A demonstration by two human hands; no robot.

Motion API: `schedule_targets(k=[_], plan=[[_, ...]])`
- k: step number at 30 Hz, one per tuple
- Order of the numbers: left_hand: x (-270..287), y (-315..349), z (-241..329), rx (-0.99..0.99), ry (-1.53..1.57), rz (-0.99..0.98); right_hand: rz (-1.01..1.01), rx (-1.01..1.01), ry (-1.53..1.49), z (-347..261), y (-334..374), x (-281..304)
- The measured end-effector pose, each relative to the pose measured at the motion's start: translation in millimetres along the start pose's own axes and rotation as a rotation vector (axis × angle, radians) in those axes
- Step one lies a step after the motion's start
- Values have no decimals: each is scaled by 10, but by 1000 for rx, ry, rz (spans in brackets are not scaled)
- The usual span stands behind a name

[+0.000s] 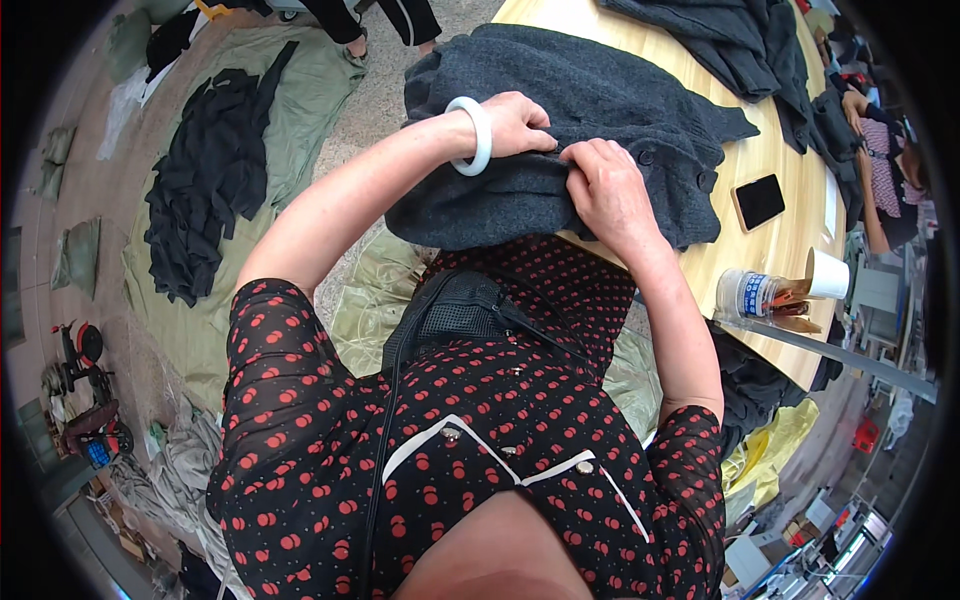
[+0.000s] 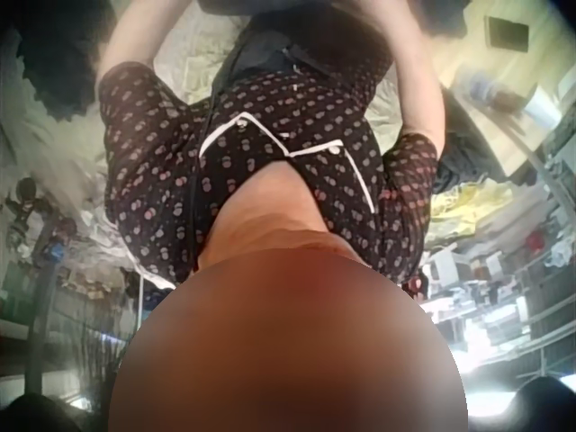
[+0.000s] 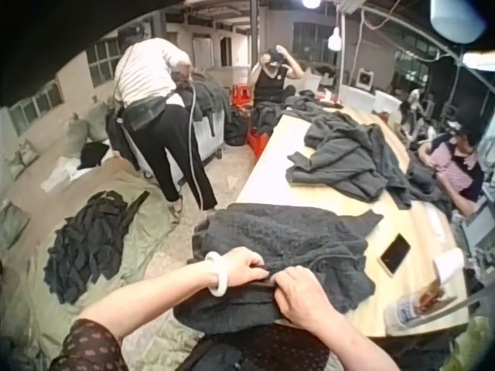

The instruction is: Inspecting and folding dark gray garments on a work table.

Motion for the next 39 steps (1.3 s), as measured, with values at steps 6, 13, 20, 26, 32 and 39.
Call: schedule_targets(k=[6, 13, 20, 26, 32, 39], plan=[[-33, -55, -199, 78, 229, 122, 71, -37, -7, -6, -84, -5], [-52, -56, -177, 90, 225, 102, 39, -94, 49, 124, -82, -51], [-81, 104, 123, -92, -42, 43, 7, -21, 109, 119, -54, -101], [-203, 137, 98, -188, -279, 111, -18, -33, 95, 131, -52, -129], [-239, 178, 84, -206, -276, 203, -49, -80, 57, 189, -53, -158], [-169, 213, 95, -300, -162, 261, -42, -137, -174, 296, -57, -83]])
Point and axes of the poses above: each hand's wrist, its own y-axis away from the middle knuckle, its own x-axis out of the back of the hand, z = x × y, the point moved 7 cm from there along -y, towards the middle knuckle, and after that the axes turned 11 degrees about y, right-handed, at the moved point
